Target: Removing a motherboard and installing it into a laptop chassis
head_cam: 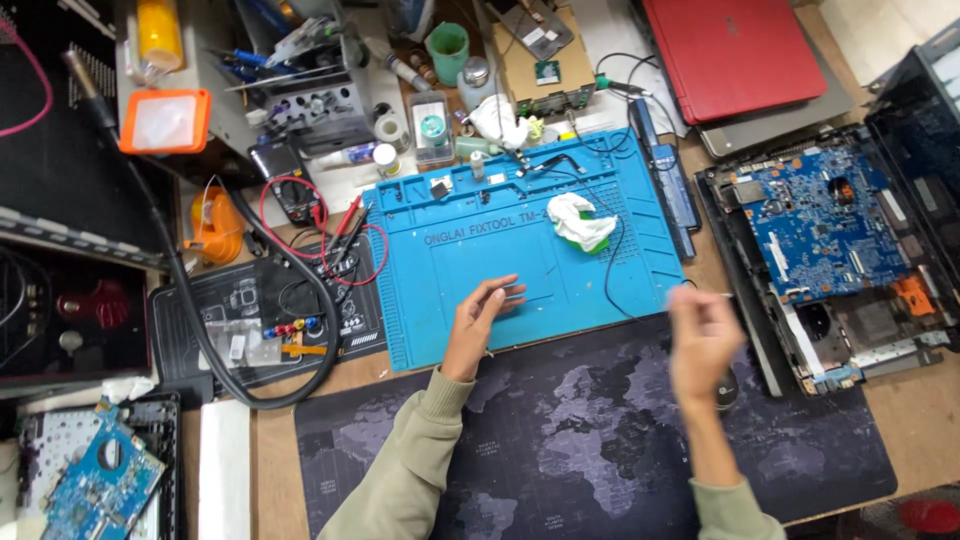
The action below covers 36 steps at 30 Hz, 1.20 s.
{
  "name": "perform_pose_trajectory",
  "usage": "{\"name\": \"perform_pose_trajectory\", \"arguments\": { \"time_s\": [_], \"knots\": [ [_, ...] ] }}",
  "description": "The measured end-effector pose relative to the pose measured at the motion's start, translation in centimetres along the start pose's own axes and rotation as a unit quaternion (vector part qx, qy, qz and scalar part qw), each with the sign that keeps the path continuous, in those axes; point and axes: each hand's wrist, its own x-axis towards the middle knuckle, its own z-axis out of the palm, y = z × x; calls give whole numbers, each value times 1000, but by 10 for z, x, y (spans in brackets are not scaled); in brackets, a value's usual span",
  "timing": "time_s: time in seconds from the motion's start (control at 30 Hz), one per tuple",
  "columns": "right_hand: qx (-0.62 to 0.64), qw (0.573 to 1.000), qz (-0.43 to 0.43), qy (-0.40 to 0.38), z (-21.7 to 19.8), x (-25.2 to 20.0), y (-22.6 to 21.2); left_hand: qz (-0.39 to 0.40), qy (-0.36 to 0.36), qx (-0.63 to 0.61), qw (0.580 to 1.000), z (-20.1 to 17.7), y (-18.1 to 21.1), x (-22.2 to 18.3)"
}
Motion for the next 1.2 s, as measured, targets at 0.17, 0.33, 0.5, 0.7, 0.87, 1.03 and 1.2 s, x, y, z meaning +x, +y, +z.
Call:
{"name": "perform_pose_trajectory", "arguments": {
  "time_s": [0.17,0.33,0.5,0.7,0.87,1.03,1.2],
  "knots": [
    [-99,985,-56,-132,47,-69,-20,6,53,-2,999,-28,19,-21],
    [-242,935,-171,-194,78,-108,-59,32,130,-3,991,-72,33,-48],
    [-251,930,-97,-251,88,-131,-81,44,218,2,975,-112,50,-88],
    [-269,890,-143,-340,99,-158,-62,45,292,17,955,-140,50,-133],
    [-244,910,-161,-293,99,-123,-60,38,330,11,943,-151,52,-154],
    [-233,938,-122,-225,81,-60,-57,44,336,-10,941,-156,44,-154],
    [-264,931,-175,-182,58,5,22,48,328,-25,943,-153,40,-152]
  ]
}}
